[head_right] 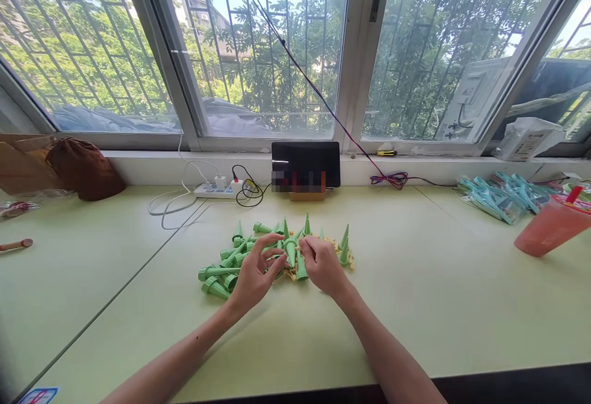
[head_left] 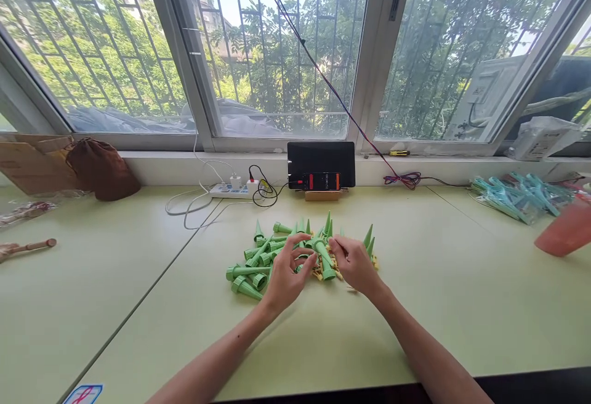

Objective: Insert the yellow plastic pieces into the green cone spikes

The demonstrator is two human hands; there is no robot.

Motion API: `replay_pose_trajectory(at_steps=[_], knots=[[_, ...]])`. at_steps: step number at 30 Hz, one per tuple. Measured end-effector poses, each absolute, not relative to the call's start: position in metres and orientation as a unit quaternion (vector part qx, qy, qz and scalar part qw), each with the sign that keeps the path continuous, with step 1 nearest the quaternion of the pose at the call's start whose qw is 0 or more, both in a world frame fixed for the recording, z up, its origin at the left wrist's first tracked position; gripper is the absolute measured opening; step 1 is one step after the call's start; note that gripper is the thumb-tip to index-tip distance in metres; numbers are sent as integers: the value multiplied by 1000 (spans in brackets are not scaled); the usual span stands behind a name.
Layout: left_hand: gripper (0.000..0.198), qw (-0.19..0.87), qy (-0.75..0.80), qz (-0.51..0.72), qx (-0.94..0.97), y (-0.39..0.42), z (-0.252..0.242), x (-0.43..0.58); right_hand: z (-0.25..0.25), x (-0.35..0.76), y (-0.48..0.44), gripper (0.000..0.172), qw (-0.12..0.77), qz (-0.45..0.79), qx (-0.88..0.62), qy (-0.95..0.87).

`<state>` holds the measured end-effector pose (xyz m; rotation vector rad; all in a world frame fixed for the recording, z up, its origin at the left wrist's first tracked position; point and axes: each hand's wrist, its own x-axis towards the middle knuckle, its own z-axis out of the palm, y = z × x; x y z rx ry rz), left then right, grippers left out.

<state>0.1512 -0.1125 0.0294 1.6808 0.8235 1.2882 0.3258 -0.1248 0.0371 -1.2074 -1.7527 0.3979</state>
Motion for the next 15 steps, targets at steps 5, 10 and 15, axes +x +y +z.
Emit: replay_pose_trajectory(at_steps=[5,10,15], knots=[[38,555,318,442,629,-112,34,150,36,327,-125,36,473,94,-468,-741],[45,615,297,381,623,-118,36,152,33,325,-126,30,447,91,-445,-771],[41,610,294,390,625,-118,33,151,34,323,-127,33,448,113,-450,-764]])
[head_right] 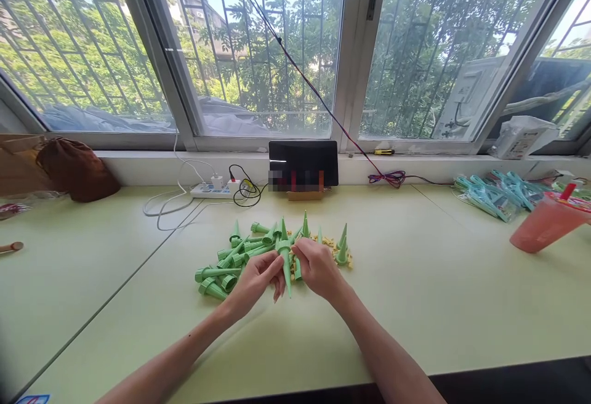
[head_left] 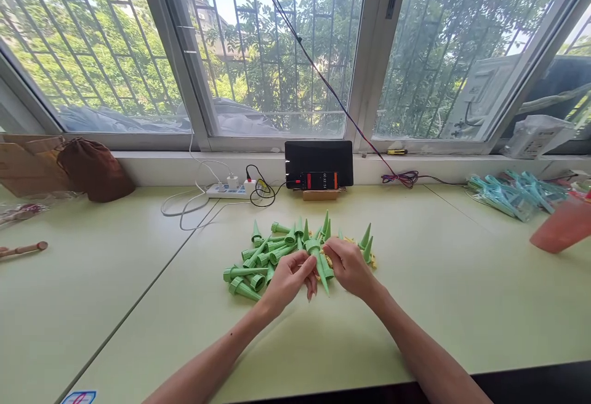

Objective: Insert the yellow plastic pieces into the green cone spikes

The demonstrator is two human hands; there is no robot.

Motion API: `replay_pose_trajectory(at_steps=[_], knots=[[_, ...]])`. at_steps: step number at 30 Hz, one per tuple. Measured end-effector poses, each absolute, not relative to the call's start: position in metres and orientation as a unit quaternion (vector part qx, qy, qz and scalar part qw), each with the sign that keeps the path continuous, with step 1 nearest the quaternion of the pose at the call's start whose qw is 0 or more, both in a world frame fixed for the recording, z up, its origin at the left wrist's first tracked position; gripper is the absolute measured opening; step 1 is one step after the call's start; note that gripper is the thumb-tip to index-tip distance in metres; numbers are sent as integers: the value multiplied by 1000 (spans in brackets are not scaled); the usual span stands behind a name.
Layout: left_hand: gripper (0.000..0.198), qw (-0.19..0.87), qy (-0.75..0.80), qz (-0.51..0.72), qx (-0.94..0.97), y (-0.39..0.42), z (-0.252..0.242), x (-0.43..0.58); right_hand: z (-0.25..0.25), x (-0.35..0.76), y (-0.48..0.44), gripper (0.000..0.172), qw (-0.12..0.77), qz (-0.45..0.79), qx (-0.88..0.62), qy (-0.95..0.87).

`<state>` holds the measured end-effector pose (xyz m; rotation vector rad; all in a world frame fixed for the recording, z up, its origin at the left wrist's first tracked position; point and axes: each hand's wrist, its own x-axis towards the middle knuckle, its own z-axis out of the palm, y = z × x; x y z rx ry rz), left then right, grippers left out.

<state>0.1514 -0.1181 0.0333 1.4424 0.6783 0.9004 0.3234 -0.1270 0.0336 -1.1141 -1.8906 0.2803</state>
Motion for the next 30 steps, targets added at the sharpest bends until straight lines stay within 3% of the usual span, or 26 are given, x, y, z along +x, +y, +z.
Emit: replay_pose_trajectory(at_steps=[4,8,14,19,22,25,30], knots=[[29,582,283,393,653,-116,27,150,35,324,-128,36,451,170,-463,-744],[19,478,291,413,719,-116,23,147,39,325,-129,39,445,245,-456,-731],[27,284,240,393,841,-110,21,133,45,326,-132,41,429,284,-440,-736],[31,212,263,400,852,-107,20,131,43,324,-131,41,440,285,-444,-726],[25,221,315,438,813,-110,25,139,43,324,-130,40,464,258,-451,-718],[16,293,353,490,741,-113,30,145,43,325,-129,40,486,206,-465,-710],[48,541,322,400,666,-111,33,147,41,325,-129,37,482,128,-459,-735]])
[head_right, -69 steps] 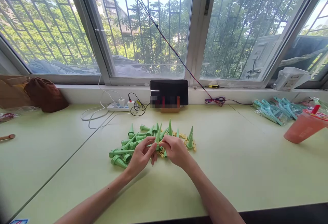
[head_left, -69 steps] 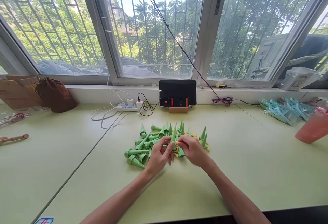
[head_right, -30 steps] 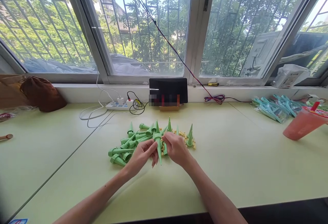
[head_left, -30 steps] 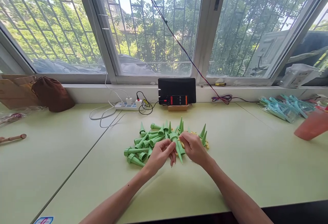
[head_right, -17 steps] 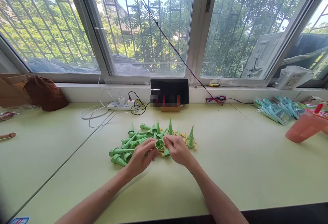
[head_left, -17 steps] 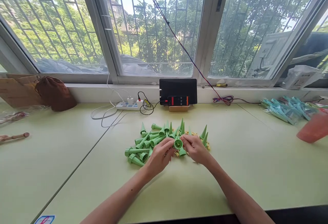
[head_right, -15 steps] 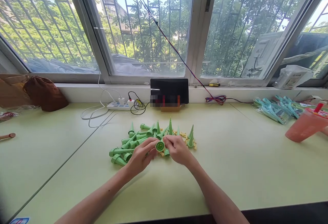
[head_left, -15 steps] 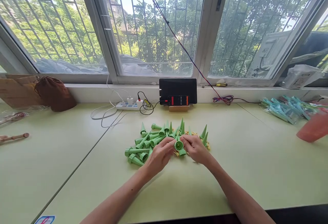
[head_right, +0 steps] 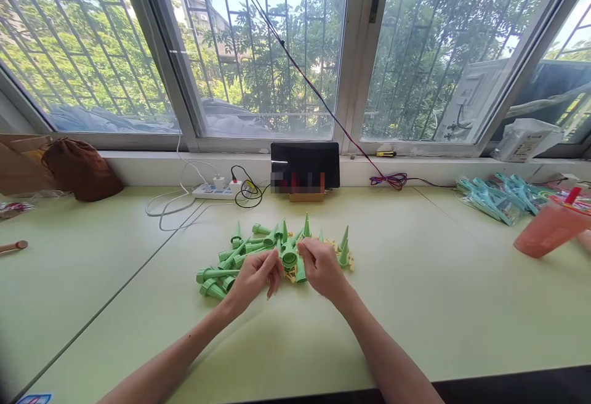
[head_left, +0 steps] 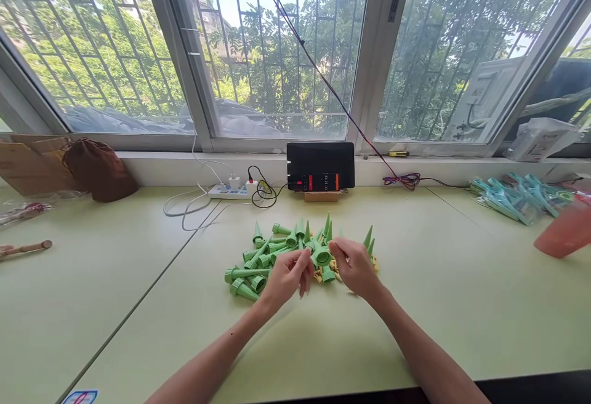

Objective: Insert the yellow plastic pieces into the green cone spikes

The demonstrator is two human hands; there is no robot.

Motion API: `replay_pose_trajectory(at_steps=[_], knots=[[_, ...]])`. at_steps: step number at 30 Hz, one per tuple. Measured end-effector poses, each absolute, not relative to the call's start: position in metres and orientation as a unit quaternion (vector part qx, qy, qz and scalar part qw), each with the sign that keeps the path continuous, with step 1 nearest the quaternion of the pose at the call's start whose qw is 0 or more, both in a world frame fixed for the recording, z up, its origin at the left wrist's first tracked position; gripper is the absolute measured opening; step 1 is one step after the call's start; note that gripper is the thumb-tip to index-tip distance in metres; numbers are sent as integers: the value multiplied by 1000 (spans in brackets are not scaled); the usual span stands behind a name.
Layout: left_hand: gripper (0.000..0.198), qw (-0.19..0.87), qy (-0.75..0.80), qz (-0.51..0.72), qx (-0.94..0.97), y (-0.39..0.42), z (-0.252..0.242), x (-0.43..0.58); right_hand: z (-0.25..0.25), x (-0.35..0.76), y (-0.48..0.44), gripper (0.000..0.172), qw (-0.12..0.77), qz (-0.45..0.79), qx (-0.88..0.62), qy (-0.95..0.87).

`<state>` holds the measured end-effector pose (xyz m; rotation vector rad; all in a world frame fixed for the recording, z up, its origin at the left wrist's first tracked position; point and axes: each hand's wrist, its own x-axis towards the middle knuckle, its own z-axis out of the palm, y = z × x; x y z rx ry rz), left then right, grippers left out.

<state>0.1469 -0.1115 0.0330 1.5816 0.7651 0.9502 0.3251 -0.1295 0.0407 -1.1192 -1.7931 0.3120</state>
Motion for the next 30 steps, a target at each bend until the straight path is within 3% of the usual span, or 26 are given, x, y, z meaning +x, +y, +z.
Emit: replay_pose_trajectory(at_steps=[5,14,19,26,30], knots=[[52,623,277,347,644,-112,33,147,36,323,-130,34,456,117,-437,-766],[37,565,275,348,696,-112,28,146,32,326,-126,35,442,156,-435,-769],[31,455,294,352,763,-110,21,143,33,328,-125,37,419,170,-443,-774],[14,183,240,362,882,-107,21,136,33,328,-126,36,400,165,-449,-782],[35,77,216,362,903,-103,18,131,34,328,-127,37,406,185,-451,-773]])
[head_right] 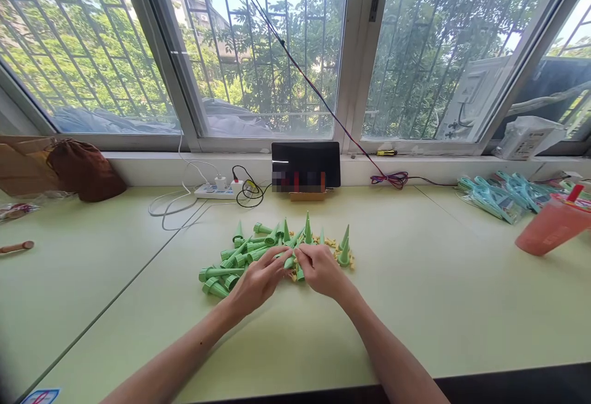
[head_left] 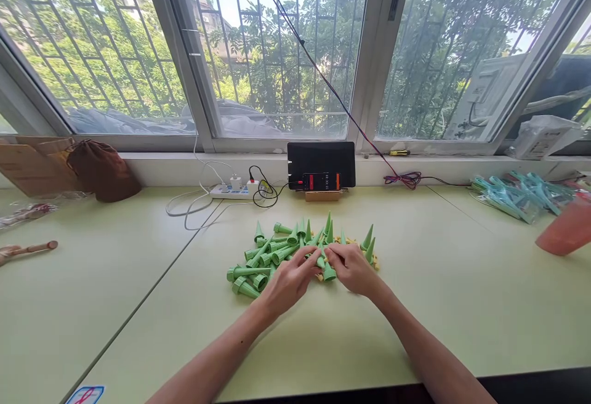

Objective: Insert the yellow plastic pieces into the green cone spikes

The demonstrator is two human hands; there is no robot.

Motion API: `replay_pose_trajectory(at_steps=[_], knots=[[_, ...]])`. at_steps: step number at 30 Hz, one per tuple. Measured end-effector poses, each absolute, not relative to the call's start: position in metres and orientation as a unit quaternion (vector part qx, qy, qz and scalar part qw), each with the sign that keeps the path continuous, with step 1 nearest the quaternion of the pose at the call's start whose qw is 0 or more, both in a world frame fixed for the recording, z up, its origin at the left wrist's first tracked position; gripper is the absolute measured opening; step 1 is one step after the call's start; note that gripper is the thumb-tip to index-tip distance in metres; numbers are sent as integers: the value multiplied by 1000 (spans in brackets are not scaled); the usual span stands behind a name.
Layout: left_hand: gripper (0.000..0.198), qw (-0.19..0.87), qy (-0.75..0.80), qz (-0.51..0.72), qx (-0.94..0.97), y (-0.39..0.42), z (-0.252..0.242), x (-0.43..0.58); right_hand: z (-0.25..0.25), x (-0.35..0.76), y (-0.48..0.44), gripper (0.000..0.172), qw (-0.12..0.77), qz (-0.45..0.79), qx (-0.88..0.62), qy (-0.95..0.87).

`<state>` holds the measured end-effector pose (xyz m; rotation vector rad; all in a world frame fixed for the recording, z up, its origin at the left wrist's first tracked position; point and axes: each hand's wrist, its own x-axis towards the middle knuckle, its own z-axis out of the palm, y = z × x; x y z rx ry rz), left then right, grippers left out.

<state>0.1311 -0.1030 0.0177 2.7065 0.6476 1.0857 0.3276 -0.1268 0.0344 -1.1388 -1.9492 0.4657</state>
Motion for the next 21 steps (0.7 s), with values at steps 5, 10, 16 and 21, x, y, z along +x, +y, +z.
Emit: replay_pose_trajectory(at_steps=[5,10,16,21], knots=[[41,49,255,379,888,-102,17,134,35,325,-126,38,431,186,-464,-751],[33,170,328,442,817,-110,25,144,37,325,-125,38,469,162,-476,-726],[44,488,379,389,683,-116,33,150,40,327,-126,37,480,120,-472,-730],[49,663,304,319,605,-117,32,155,38,327,-127,35,455,121,-446,-762]])
